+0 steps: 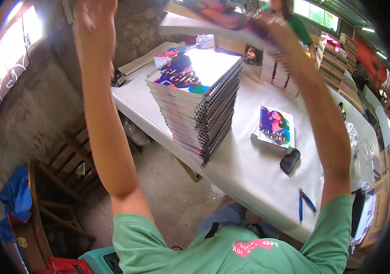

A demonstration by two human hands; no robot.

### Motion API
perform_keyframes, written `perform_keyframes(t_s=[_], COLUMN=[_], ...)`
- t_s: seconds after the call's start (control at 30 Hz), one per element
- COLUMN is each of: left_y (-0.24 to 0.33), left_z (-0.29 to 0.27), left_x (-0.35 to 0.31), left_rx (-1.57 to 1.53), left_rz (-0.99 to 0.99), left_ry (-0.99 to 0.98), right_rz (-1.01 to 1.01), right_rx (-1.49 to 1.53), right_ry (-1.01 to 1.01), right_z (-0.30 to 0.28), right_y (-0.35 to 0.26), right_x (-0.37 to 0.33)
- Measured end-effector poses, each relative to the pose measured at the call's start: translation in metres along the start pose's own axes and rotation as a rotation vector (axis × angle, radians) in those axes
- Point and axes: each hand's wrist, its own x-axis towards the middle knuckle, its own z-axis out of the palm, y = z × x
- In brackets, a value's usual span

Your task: The person trims the ends of a plastic spiral coil on a notebook using pliers and then stacks the finished notebook on a pile.

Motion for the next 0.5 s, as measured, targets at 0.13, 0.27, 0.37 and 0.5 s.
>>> perform_keyframes(t_s=[0.13, 0.27, 0.37, 0.5], left_y=[-0.060, -0.070, -0.076, -0.087], left_z=[0.009, 0.044, 0.055, 0.058], left_x=[-0.090, -0.138, -0.145, -0.144], left_rx=[-0.084, -0.001, -0.089, -0.198], left_rz=[-0.459, -0.284, -0.293, -0.351], left_ry=[-0.209, 0.001, 0.153, 0.228], right_rz=[0.232, 0.418, 0.413, 0.409], right_rx=[0.067, -0.203, -0.244, -0.279], right_ry=[-0.052, -0.179, -0.236, -0.316], right_z=[0.036, 0.015, 0.012, 0.014], right_y=[0.043, 0.038, 0.041, 0.034], right_x=[-0.046, -0.039, -0.039, -0.044])
